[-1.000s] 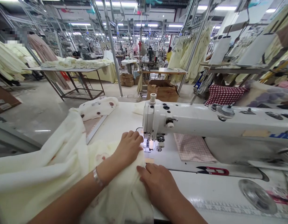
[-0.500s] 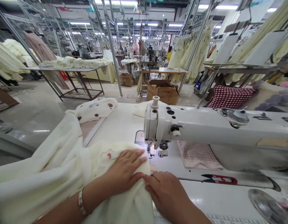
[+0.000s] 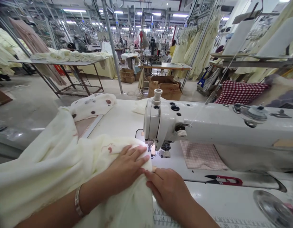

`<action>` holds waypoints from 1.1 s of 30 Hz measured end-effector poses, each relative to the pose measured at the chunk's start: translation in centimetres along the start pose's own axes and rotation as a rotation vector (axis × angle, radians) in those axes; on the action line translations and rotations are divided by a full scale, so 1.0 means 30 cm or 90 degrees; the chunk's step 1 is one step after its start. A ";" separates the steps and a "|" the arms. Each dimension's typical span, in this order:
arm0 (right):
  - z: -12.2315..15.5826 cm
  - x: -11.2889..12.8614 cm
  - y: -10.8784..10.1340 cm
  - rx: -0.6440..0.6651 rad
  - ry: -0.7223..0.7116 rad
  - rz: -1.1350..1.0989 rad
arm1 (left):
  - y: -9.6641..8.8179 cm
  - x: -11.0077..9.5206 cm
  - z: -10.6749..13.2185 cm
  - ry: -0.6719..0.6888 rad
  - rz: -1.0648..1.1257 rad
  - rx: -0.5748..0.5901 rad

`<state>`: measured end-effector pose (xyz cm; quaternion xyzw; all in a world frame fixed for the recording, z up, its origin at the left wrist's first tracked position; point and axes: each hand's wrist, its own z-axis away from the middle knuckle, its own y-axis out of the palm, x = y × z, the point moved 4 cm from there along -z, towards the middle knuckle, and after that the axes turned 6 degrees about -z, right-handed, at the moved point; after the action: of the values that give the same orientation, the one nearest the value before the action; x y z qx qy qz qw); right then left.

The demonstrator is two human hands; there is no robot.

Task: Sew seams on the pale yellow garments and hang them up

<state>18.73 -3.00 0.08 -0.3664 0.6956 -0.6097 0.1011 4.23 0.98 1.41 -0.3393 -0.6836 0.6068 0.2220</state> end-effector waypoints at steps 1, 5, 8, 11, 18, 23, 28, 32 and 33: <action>0.003 0.003 -0.002 -0.002 -0.005 0.008 | 0.000 -0.017 0.005 0.002 0.004 0.003; 0.028 0.021 -0.012 -0.007 -0.031 0.031 | 0.006 -0.066 0.022 0.035 0.061 0.001; 0.041 0.025 -0.019 -0.022 -0.043 0.051 | 0.013 -0.054 0.017 0.053 0.071 -0.054; 0.027 0.012 -0.022 -0.017 -0.036 0.079 | 0.021 -0.012 -0.007 0.059 0.049 -0.085; -0.061 -0.044 -0.036 0.037 0.005 0.107 | 0.011 0.086 -0.092 0.091 0.015 -0.064; -0.077 -0.073 -0.035 0.008 0.031 0.093 | 0.013 0.117 -0.128 0.061 0.015 -0.061; -0.060 -0.084 -0.020 -0.046 0.057 0.080 | 0.026 0.118 -0.131 0.015 0.008 -0.061; -0.057 -0.071 -0.011 -0.055 0.052 0.069 | 0.022 0.104 -0.113 -0.031 0.014 -0.068; -0.059 -0.069 -0.010 -0.056 0.050 0.067 | 0.022 0.100 -0.108 -0.044 0.018 -0.064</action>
<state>19.28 -0.33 0.14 -0.3096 0.7433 -0.5862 0.0896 4.67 5.40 0.98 -0.3383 -0.7155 0.5863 0.1726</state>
